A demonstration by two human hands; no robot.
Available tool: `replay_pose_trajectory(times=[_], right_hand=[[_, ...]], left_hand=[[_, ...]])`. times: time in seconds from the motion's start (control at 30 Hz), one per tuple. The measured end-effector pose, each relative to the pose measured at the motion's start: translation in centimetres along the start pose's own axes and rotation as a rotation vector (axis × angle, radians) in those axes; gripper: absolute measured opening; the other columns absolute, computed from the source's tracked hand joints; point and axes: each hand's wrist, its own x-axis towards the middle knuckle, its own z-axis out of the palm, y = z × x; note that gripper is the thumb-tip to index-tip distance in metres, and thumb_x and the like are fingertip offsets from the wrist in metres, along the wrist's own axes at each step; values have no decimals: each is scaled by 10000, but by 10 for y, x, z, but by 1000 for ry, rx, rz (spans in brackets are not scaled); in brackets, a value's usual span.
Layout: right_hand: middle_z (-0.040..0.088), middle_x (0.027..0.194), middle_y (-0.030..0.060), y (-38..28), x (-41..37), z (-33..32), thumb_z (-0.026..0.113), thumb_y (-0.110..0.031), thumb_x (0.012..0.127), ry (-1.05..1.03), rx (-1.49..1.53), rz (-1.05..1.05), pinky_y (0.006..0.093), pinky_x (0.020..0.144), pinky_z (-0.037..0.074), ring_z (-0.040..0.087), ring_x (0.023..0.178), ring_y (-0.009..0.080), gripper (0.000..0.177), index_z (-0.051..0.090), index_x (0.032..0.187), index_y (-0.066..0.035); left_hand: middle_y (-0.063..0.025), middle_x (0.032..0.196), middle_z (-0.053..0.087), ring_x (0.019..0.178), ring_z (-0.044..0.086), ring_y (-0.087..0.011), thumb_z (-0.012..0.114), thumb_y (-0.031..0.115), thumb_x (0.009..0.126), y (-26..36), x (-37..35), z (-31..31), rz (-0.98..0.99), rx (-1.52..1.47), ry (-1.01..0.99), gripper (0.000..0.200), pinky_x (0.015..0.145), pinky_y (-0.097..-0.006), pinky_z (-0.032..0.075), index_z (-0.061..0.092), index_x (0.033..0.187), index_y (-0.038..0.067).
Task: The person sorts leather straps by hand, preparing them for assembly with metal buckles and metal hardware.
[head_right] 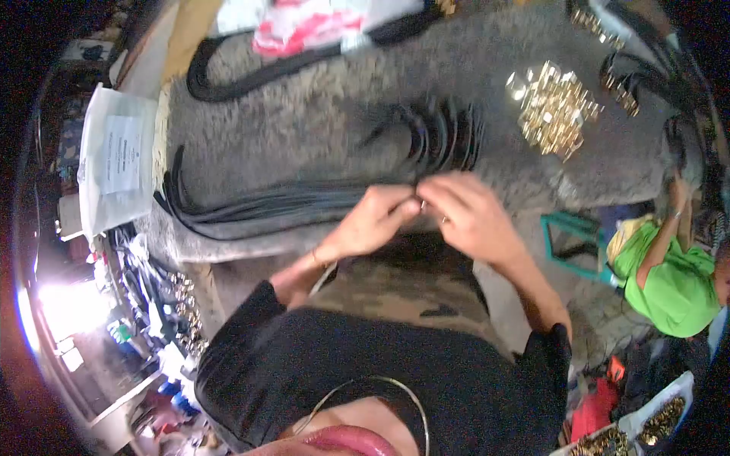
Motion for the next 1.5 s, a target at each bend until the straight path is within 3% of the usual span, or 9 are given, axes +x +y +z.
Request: replay_pose_trajectory(times=[0.27,0.5,0.57,0.77,0.87,1.03,1.07,1.13,1.5], right_hand=[[676,864,168,2,32,-32,698,-115,820,-383,323,212,360,656,498,674,777,285,235,652,981,49],[677,824,132,30,86,-163,717,-122,788,-119,48,169,329,683,509,666,723,206,247,651,973,29],[666,786,99,44,95,-205,703,-61,780,-87,-30,123,290,645,497,648,702,152,224,649,972,40],[616,719,34,115,95,-289,636,20,820,214,28,236,244,606,461,566,631,92,199,648,1015,58],[611,705,45,140,92,-288,626,-1,833,208,14,338,255,617,452,576,644,105,212,640,1030,77],[591,717,25,196,100,-257,612,-79,853,-6,-91,338,284,643,458,574,666,126,266,640,1068,75],[596,727,26,199,103,-242,613,-70,848,-30,-127,384,277,651,458,571,677,121,262,642,1063,77],[602,736,28,218,112,-217,614,-60,842,-60,-149,398,270,659,457,567,688,117,259,643,1058,79],[709,904,145,288,103,-77,697,17,769,-106,-61,642,313,728,525,685,829,199,246,685,1014,12]], left_hand=[[-101,618,606,591,585,-163,528,216,971,-6,-15,2,-43,-102,-105,327,587,-330,464,613,787,-41],[-27,707,670,676,573,-82,672,244,874,-107,-129,-46,-415,77,-150,233,606,-273,433,688,859,13],[-63,751,693,691,608,-135,704,277,843,-145,-174,-47,-589,-111,-48,264,625,-305,453,704,881,16],[-184,939,694,927,649,-339,730,606,674,-208,-322,-75,-850,353,-390,622,825,-403,493,723,1003,77],[-116,1030,690,996,612,-296,772,536,638,-89,-335,-138,-1242,471,52,599,849,-369,499,712,1047,102],[-186,897,646,885,617,-355,569,138,835,22,-325,-285,-1248,1050,541,161,797,-457,483,672,851,17],[-198,836,643,863,615,-374,538,87,818,4,-328,-319,-607,1328,781,159,771,-460,478,675,816,8],[-203,843,638,840,600,-400,552,73,773,19,-258,-366,-482,1376,858,141,774,-452,476,682,806,30],[-172,855,636,882,614,-361,565,142,829,-274,-121,-514,-452,1434,710,153,782,-463,485,648,795,17]])
